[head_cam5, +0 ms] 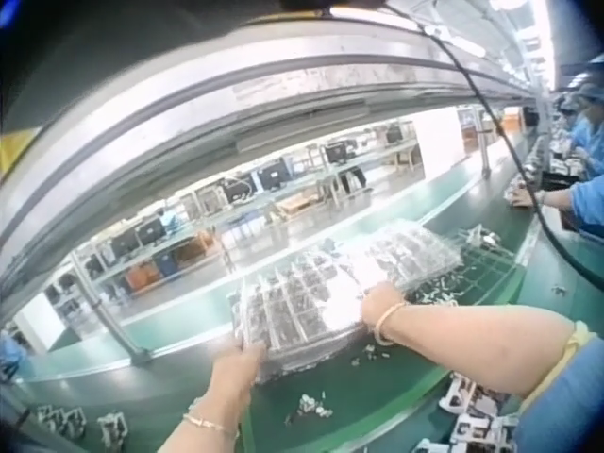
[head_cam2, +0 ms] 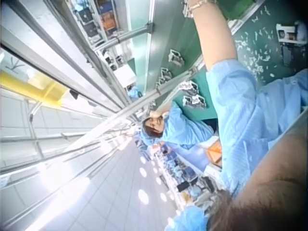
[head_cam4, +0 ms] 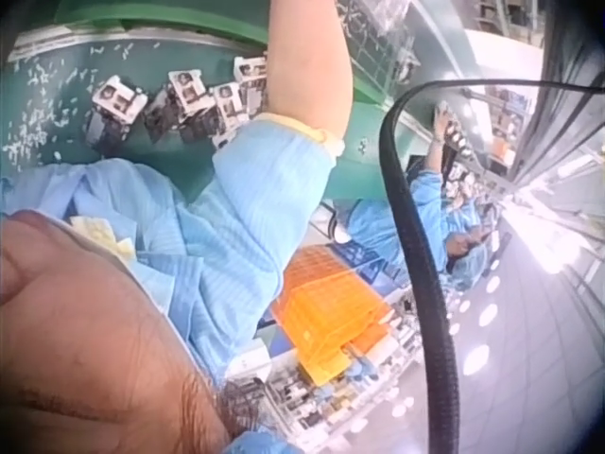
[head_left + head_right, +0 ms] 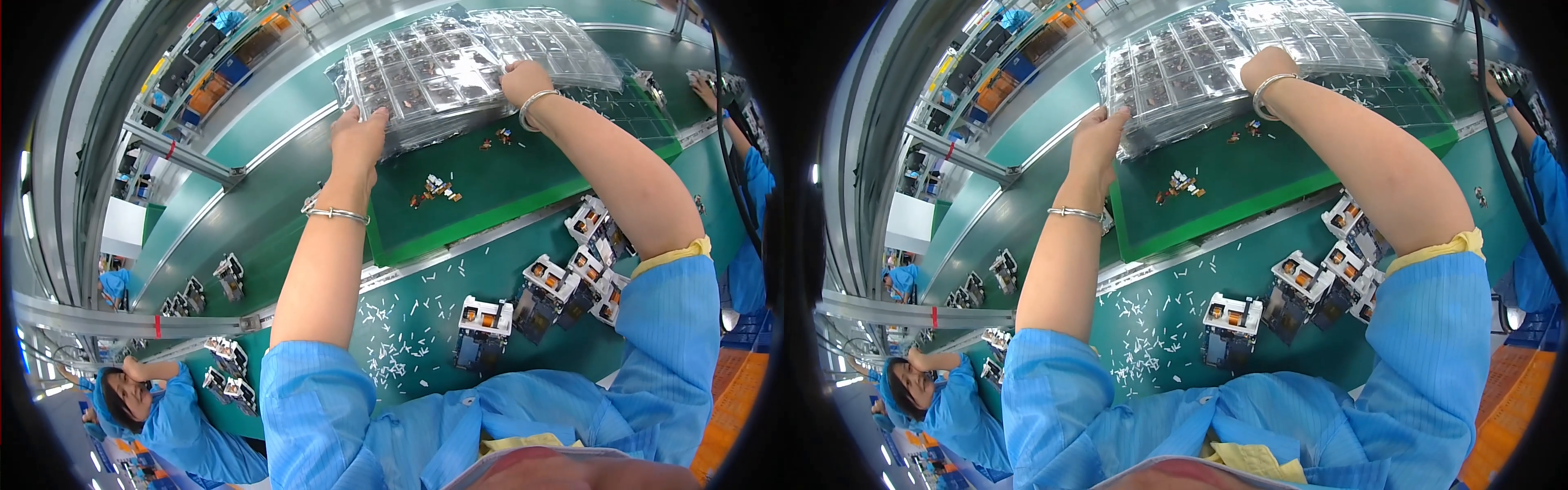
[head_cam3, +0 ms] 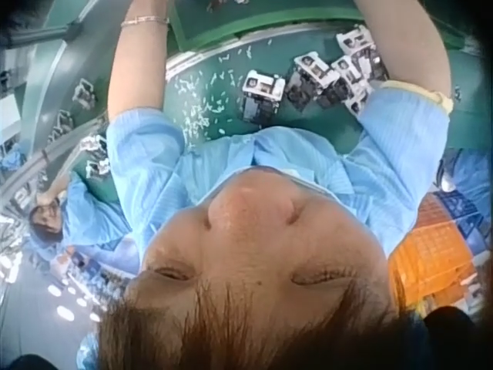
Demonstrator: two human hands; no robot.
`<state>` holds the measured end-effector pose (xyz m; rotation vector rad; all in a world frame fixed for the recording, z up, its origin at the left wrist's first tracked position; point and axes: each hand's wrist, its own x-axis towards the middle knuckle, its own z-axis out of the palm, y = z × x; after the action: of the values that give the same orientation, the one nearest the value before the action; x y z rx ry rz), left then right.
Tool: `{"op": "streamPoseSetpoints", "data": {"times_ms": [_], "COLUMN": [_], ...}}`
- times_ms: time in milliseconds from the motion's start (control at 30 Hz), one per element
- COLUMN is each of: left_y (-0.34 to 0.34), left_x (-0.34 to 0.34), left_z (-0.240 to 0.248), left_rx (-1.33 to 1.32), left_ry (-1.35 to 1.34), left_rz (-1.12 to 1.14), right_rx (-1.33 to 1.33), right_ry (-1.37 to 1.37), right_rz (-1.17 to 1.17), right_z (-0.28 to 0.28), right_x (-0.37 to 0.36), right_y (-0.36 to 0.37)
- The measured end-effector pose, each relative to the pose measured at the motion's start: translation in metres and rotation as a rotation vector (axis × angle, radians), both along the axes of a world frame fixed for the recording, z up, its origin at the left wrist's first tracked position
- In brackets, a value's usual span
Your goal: The person picks up a small component from a tray, fits it into an electronic device, and presses it into place by hand. After repeating this process, the person moves a stack of plastic trays to access more components.
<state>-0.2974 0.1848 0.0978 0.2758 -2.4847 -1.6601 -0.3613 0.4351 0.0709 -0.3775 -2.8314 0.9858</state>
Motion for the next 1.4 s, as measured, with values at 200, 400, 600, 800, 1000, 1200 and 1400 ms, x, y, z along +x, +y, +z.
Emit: {"op": "streamPoseSetpoints", "data": {"times_ms": [200,400,600,800,1000,1200,1400], "left_y": [-0.010,0.012,0.032,0.010,0.006,-0.001,-0.010], "left_x": [-0.001,0.015,-0.004,0.011,0.008,0.009,0.021], "left_z": [-0.011,0.024,0.013,-0.018,-0.021,-0.026,-0.023], "left_rx": [0.044,0.192,-0.591,-1.099,-1.098,-1.137,-1.203], "left_ry": [0.118,0.295,0.459,0.629,0.792,0.958,1.053], "left_rz": [0.027,-0.120,-0.243,-0.402,-0.436,-0.368,-0.227], "right_rx": [-0.139,-0.838,-0.961,-0.439,-0.097,0.507,-0.573], "right_ry": [0.211,0.384,0.525,0.365,0.241,0.639,-0.165], "right_rz": [-0.126,-0.014,-0.305,-0.409,-0.588,-0.176,0.090], "right_z": [0.013,0.039,0.010,-0.017,-0.048,-0.016,0.032], "right_x": [0.017,0.026,-0.053,-0.044,-0.051,-0.019,0.055], "right_y": [-0.006,0.010,0.177,0.194,0.243,0.169,0.020]}}
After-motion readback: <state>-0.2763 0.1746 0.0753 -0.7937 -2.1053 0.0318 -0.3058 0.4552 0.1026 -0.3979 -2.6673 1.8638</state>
